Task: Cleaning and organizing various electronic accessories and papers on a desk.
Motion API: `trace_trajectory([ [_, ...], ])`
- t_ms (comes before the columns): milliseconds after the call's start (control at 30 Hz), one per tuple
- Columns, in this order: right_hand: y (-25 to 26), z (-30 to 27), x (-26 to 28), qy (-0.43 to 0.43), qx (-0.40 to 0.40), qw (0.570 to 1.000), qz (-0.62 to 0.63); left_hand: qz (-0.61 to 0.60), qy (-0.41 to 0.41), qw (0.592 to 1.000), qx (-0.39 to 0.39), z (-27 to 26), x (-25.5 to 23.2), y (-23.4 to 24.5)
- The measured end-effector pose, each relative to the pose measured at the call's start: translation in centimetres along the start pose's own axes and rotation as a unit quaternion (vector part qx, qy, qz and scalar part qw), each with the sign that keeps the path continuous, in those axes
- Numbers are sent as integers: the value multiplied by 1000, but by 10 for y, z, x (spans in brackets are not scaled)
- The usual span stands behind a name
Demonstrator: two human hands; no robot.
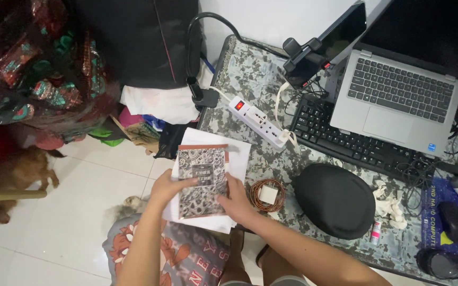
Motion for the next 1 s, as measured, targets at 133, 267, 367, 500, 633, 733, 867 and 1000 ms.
trace_trajectory([
  [133,-10,-20,36,-15,102,987,123,-258,-37,964,59,-20,11,-9],
  [267,-26,-23,38,47,164,985,9,-383,-56,919,70,-45,25,-15],
  [367,-16,-31,72,-15,189,982,8,-455,-108,884,17,-63,56,-16],
  [500,45,-14,17,54,187,977,83,-571,-69,808,-125,-128,123,4],
  [633,192,-81,95,-45,-14,976,-212,-597,-61,760,-248,-196,190,14],
  [733,267,-109,70,213,-92,926,-298,-676,-100,674,-280,-228,239,-10],
  [867,332,-136,-6,236,-176,905,-308,-719,-20,640,-269,-220,325,-104],
  [1000,373,-146,-62,205,-217,905,-302,-285,151,897,-301,-167,460,-215],
])
Point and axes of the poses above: each hand's wrist, its own z-axis towards the middle knuckle, its own y-axis out of the back of the hand, x = y × z, the point moved 9 cm from there along z, towards the middle knuckle, and after that the axes turned 8 degrees about z, right-handed, at the moved point
